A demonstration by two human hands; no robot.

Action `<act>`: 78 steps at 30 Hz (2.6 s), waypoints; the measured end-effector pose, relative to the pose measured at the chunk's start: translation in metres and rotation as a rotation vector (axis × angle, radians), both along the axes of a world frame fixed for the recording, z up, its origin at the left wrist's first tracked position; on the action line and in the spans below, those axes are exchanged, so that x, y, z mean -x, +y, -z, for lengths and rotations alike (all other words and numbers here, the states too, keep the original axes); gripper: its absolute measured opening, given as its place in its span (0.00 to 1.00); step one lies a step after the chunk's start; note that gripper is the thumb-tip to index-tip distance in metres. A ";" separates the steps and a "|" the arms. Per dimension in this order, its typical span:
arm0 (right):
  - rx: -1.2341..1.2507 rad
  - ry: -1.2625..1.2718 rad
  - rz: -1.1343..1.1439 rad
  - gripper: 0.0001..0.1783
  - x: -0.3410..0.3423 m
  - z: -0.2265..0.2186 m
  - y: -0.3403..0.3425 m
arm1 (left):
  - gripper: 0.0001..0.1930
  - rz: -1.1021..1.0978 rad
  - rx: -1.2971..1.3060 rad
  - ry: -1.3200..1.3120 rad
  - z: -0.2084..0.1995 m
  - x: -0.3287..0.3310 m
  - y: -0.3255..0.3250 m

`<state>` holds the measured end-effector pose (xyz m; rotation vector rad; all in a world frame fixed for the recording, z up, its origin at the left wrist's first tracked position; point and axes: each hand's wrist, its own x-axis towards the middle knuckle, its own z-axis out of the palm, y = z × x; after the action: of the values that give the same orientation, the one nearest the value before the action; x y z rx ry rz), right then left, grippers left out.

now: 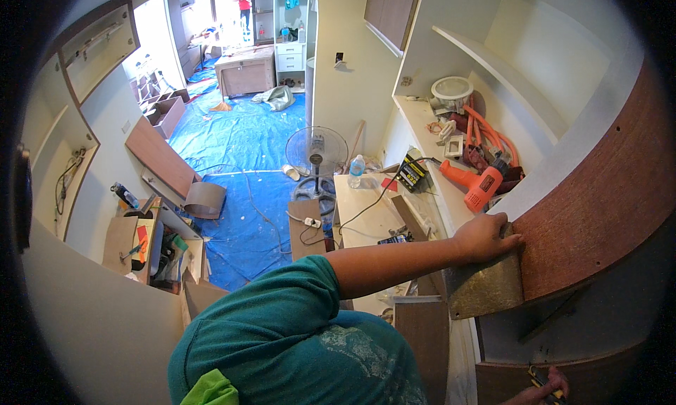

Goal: The person uses a utility knife to trim the edge of a brown contact paper applied to a white cabinet shelf. They repeatedly reposition the paper and cut along the edge to fit it around the corner of the shelf.

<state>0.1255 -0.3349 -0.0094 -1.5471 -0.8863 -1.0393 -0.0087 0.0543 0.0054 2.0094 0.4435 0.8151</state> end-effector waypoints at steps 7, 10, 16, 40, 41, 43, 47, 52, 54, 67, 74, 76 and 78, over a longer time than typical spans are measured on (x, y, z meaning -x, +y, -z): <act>-0.011 0.011 0.004 0.14 0.002 0.000 0.002 | 0.30 -0.010 0.017 0.006 0.000 0.001 0.000; 0.016 -0.009 0.042 0.14 0.002 -0.001 -0.001 | 0.30 -0.002 0.014 0.008 0.001 -0.001 0.000; -0.010 0.007 0.033 0.15 0.002 0.000 0.002 | 0.30 -0.003 0.007 -0.003 0.001 0.000 0.001; -0.022 0.020 -0.020 0.15 -0.005 0.003 -0.004 | 0.32 -0.006 0.014 0.003 0.001 -0.001 0.001; -0.025 0.017 -0.031 0.15 -0.005 0.004 -0.004 | 0.32 -0.008 0.007 0.002 0.002 -0.001 0.000; -0.029 0.012 -0.055 0.15 -0.005 0.006 -0.004 | 0.32 -0.012 0.002 0.005 0.001 -0.001 -0.001; -0.027 0.049 0.008 0.15 0.005 0.002 0.001 | 0.32 -0.001 0.014 0.006 0.002 -0.002 0.000; 0.012 -0.016 0.007 0.14 0.000 0.002 -0.003 | 0.32 0.009 0.025 0.033 -0.001 -0.001 -0.001; 0.040 0.008 -0.006 0.15 -0.008 0.007 -0.010 | 0.32 0.007 0.025 0.033 -0.001 -0.001 0.000; 0.016 0.025 0.054 0.16 0.003 0.002 -0.001 | 0.32 0.008 0.006 0.007 0.003 -0.003 0.002; 0.052 0.022 0.035 0.15 -0.002 0.005 -0.007 | 0.31 0.002 0.019 0.007 0.002 -0.003 0.001; 0.089 -0.006 -0.011 0.15 -0.011 0.009 -0.016 | 0.31 0.011 0.022 0.006 0.001 -0.002 0.001; 0.084 -0.004 0.004 0.15 -0.014 0.011 -0.016 | 0.31 0.011 0.023 0.005 0.002 -0.002 0.001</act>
<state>0.1392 -0.3509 -0.0200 -1.6171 -0.9404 -1.0194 -0.0070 0.0552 0.0038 1.9914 0.4426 0.7950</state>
